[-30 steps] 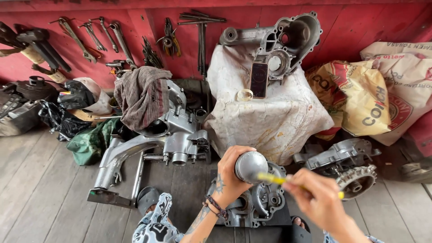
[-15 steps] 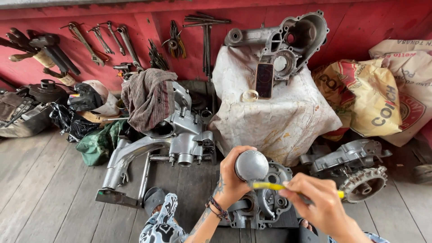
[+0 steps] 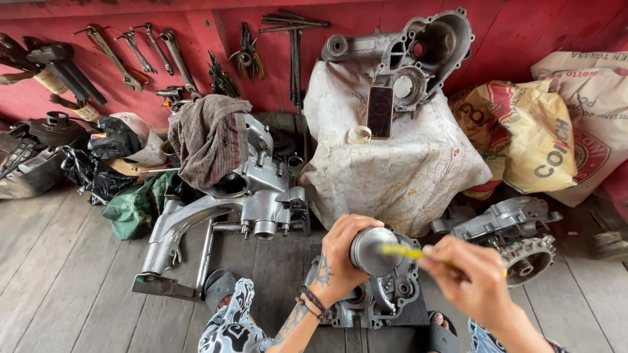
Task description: Cleaning a motorcycle engine piston using a small brush while sitting on the floor.
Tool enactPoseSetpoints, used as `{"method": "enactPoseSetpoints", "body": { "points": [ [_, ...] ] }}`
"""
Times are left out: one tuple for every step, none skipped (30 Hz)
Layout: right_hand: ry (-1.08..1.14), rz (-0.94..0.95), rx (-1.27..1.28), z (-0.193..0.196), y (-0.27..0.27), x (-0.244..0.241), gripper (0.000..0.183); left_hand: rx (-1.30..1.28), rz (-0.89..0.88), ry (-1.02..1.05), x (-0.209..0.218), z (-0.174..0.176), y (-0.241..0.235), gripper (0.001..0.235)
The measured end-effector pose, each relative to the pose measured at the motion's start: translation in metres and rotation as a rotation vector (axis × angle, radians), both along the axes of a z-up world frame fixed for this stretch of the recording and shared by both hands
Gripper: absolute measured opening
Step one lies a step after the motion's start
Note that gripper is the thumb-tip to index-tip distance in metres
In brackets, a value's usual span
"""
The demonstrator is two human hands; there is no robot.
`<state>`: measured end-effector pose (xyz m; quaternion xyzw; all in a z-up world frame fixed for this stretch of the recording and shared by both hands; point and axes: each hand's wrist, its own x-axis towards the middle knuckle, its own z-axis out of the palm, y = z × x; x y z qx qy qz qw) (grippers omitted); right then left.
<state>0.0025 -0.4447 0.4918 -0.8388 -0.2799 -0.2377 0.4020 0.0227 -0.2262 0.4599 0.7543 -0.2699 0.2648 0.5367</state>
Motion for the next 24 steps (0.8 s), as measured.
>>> {"method": "enactPoseSetpoints", "body": {
  "points": [
    [-0.001, 0.121, 0.006, -0.002, 0.001, 0.000, 0.011, 0.011, 0.021, -0.007, 0.001, -0.002, 0.000, 0.060],
    [0.000, 0.121, 0.007, -0.002, 0.000, 0.001, 0.011, 0.011, 0.021, -0.006, 0.002, -0.002, 0.001, 0.060],
    [-0.001, 0.107, -0.022, -0.002, -0.001, 0.001, 0.010, 0.056, 0.042, -0.011, 0.002, -0.002, 0.002, 0.063],
    [0.003, 0.090, -0.048, -0.003, -0.002, 0.000, 0.010, 0.104, 0.060, -0.013, 0.001, -0.003, 0.003, 0.065],
    [0.008, 0.088, -0.044, -0.001, -0.003, 0.000, 0.010, 0.107, 0.058, -0.008, -0.002, 0.001, 0.004, 0.065],
    [0.014, -0.019, -0.042, 0.002, -0.005, 0.000, 0.012, 0.136, 0.055, -0.015, -0.005, 0.005, 0.004, 0.064],
    [0.020, -0.126, -0.040, 0.006, -0.006, 0.001, 0.015, 0.165, 0.052, -0.021, -0.008, 0.009, 0.004, 0.063],
    [0.016, -0.128, -0.041, 0.006, -0.005, -0.001, 0.015, 0.164, 0.051, -0.025, -0.007, 0.010, 0.004, 0.063],
    [0.027, -0.027, -0.042, 0.006, -0.003, -0.003, 0.014, 0.186, 0.071, -0.041, -0.007, 0.011, 0.005, 0.062],
    [0.039, 0.076, -0.046, 0.005, -0.001, -0.005, 0.014, 0.206, 0.093, -0.055, -0.007, 0.011, 0.005, 0.061],
    [0.036, 0.077, -0.047, 0.000, -0.005, 0.001, 0.014, 0.204, 0.095, -0.058, -0.005, 0.011, 0.006, 0.061],
    [0.023, 0.074, -0.040, -0.008, -0.008, 0.005, 0.011, 0.210, 0.084, -0.045, -0.006, 0.010, 0.007, 0.064],
    [0.010, 0.070, -0.032, -0.015, -0.011, 0.008, 0.007, 0.215, 0.072, -0.032, -0.006, 0.009, 0.008, 0.067],
    [0.014, 0.070, -0.031, -0.010, -0.012, 0.009, 0.007, 0.216, 0.071, -0.028, -0.007, 0.010, 0.006, 0.067],
    [0.032, -0.046, -0.065, -0.005, -0.012, 0.010, 0.009, 0.204, 0.077, -0.054, -0.008, 0.011, 0.005, 0.061],
    [0.044, -0.161, -0.100, 0.000, -0.013, 0.012, 0.011, 0.192, 0.084, -0.085, -0.008, 0.013, 0.004, 0.055],
    [0.042, -0.160, -0.099, -0.015, -0.016, 0.021, 0.011, 0.194, 0.085, -0.086, -0.009, 0.014, 0.003, 0.055],
    [0.169, -0.185, -0.010, -0.030, -0.019, 0.030, 0.010, 0.126, 0.032, -0.051, -0.010, 0.014, 0.003, 0.057],
    [0.296, -0.209, 0.080, -0.045, -0.022, 0.039, 0.019, 0.058, -0.022, -0.016, -0.010, 0.014, 0.002, 0.058],
    [0.294, -0.209, 0.079, -0.055, -0.016, 0.045, 0.019, 0.056, -0.022, -0.019, -0.009, 0.012, 0.002, 0.058],
    [0.481, -0.229, 0.082, -0.065, -0.010, 0.050, 0.027, -0.022, -0.037, 0.042, -0.008, 0.009, 0.002, 0.058],
    [0.665, -0.248, 0.083, -0.074, -0.005, 0.057, 0.044, -0.100, -0.052, 0.101, -0.006, 0.007, 0.002, 0.057],
    [0.659, -0.249, 0.081, -0.111, -0.002, 0.061, 0.044, -0.103, -0.053, 0.096, -0.003, 0.001, 0.003, 0.057],
    [0.740, -0.204, -0.019, -0.148, 0.000, 0.064, 0.041, -0.177, -0.065, 0.137, -0.002, -0.005, 0.004, 0.060]
  ]
}}
